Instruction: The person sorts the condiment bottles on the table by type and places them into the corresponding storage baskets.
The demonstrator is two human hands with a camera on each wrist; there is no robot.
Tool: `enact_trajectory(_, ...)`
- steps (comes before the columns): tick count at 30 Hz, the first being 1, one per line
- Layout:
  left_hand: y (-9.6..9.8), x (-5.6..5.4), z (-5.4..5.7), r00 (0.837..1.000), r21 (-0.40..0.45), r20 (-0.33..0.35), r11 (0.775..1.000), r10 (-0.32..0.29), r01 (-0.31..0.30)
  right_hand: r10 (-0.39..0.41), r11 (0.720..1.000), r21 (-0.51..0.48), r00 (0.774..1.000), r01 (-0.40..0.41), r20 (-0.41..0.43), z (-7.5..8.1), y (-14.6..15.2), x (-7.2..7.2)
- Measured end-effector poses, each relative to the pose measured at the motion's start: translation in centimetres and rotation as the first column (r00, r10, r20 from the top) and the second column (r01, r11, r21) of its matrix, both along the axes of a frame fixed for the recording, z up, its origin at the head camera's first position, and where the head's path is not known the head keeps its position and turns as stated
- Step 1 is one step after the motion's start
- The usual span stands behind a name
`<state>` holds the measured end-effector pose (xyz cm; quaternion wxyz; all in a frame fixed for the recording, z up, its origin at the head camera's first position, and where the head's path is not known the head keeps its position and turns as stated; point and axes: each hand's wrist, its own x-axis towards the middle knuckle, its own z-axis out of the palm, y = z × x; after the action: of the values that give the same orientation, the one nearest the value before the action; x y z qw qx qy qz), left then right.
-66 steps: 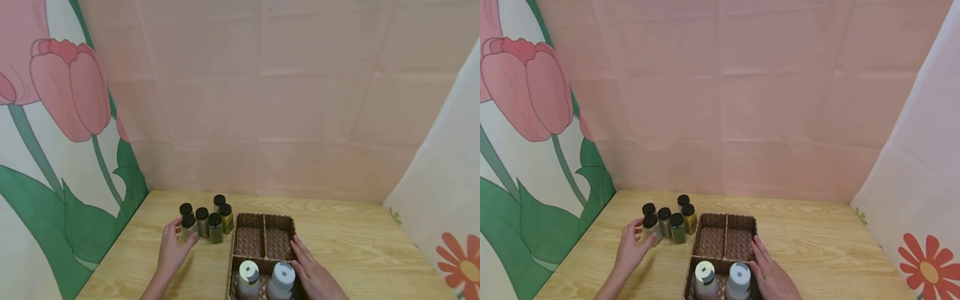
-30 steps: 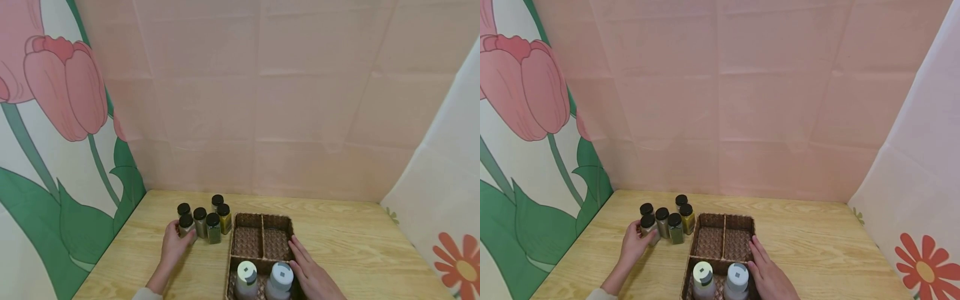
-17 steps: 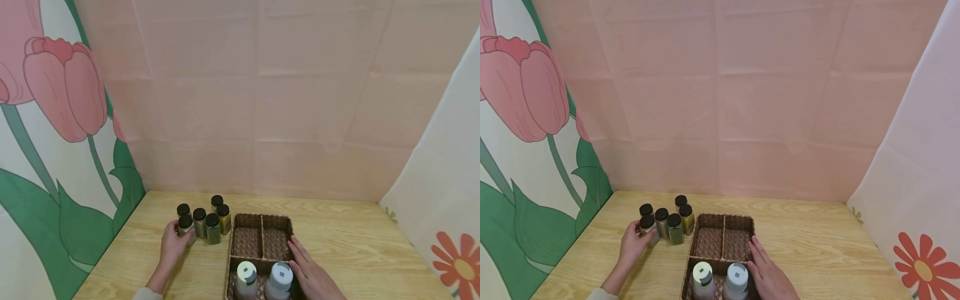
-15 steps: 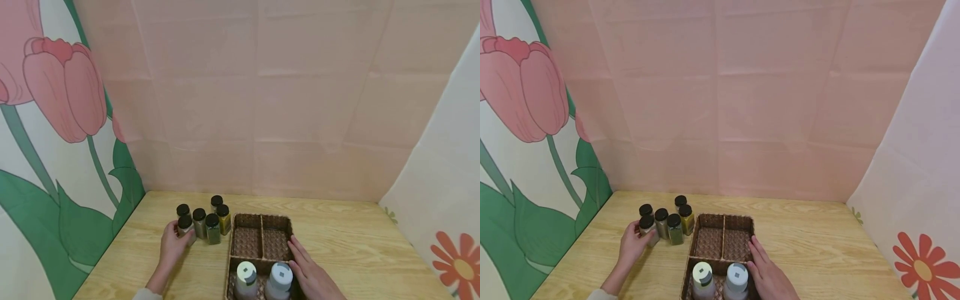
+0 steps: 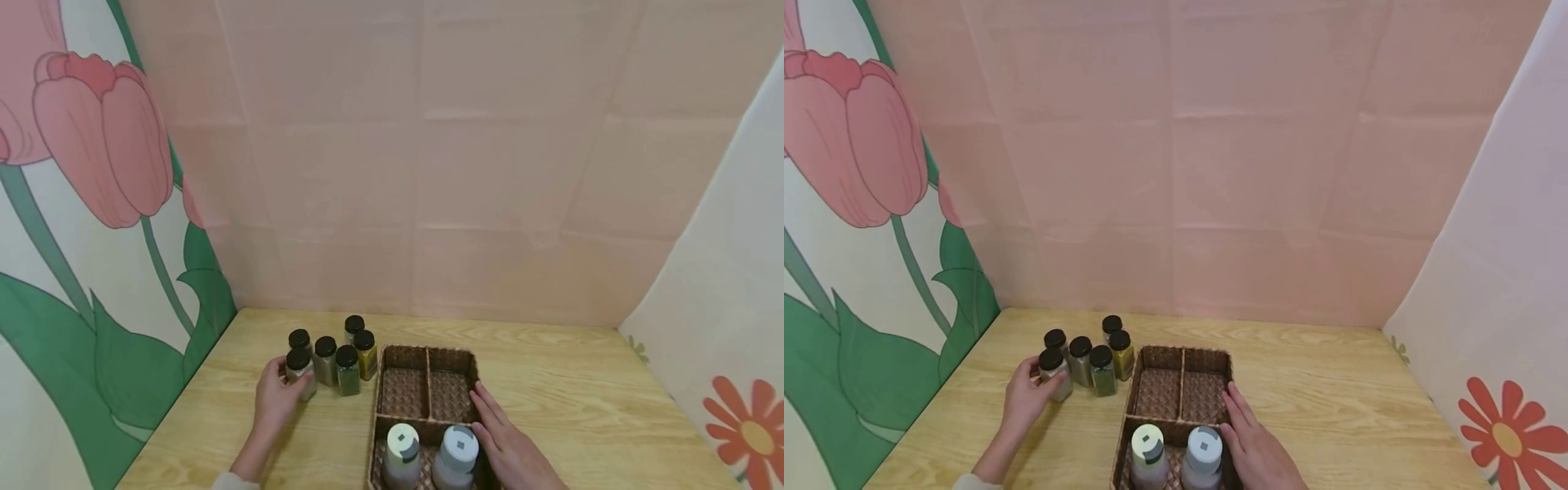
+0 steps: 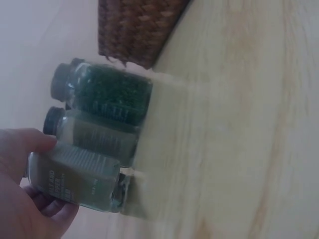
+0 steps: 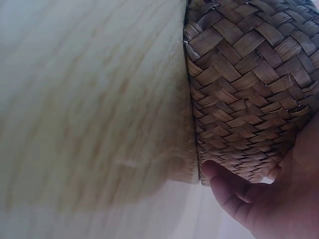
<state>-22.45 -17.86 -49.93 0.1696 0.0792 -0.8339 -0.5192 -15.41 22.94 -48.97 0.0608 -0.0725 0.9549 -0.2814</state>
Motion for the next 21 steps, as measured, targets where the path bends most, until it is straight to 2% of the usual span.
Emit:
enact_trajectory(9,-0.2,0.8,1.2,1.000,0.011,0.004,1.000,-0.023,0.023,-0.005,1.000,-0.001,1.000,0.005,0.014,-0.1,0.1,-0.2)
enact_trajectory(21,0.7,1.9,3.7,0.998,0.035,-0.040,0.998,-0.046,0.048,-0.012,1.000,-0.010,1.000,0.012,0.006,-0.1,0.0,0.0)
